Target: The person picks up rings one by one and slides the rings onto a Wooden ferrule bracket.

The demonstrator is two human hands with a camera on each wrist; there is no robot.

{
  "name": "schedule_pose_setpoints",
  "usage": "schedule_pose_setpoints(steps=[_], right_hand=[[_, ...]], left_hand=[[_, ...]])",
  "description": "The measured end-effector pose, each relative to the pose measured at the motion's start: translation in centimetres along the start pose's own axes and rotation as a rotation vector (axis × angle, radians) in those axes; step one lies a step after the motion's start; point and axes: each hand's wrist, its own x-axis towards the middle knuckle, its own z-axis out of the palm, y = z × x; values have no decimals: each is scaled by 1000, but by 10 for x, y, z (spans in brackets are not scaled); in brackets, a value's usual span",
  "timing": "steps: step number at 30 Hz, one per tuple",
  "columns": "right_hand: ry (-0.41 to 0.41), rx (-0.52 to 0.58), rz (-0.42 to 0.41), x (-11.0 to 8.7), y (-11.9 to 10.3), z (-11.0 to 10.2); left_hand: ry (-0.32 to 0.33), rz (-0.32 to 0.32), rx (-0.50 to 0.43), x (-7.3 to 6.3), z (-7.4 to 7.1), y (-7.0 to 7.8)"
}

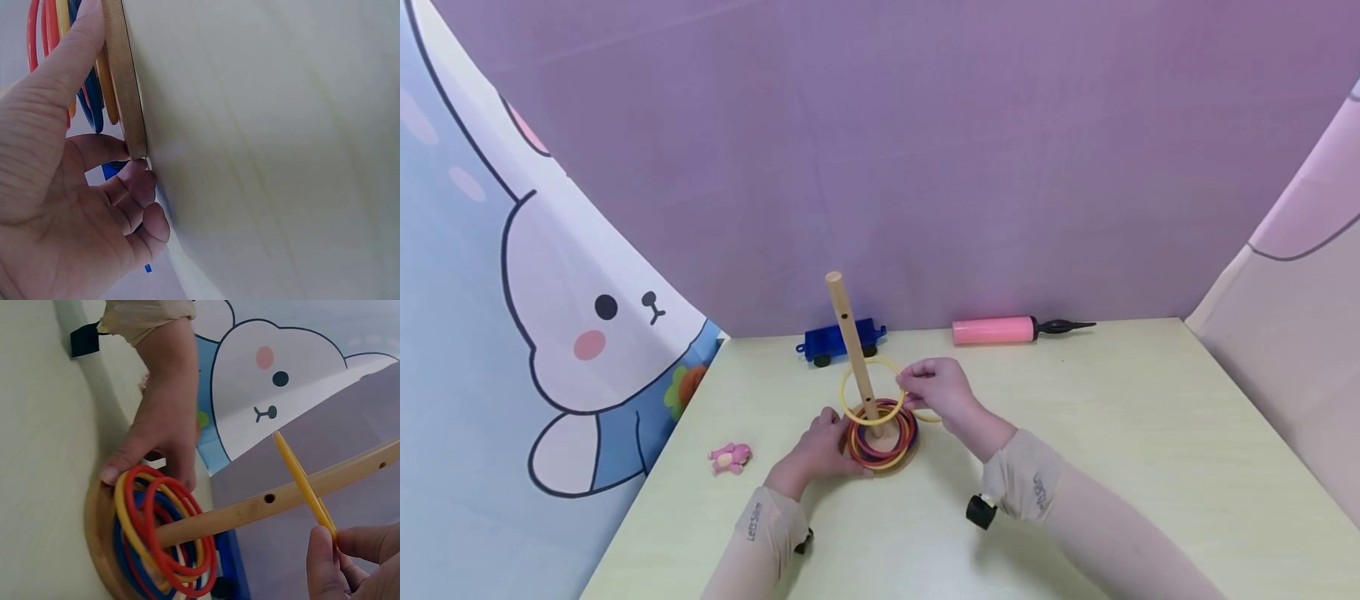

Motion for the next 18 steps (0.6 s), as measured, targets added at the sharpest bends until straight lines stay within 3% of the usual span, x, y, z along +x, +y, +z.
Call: schedule_pose_setpoints(steps=[18], right_hand=[[47, -30, 27, 5, 57, 3]], left_hand=[[-15, -7, -5, 0, 0, 0]])
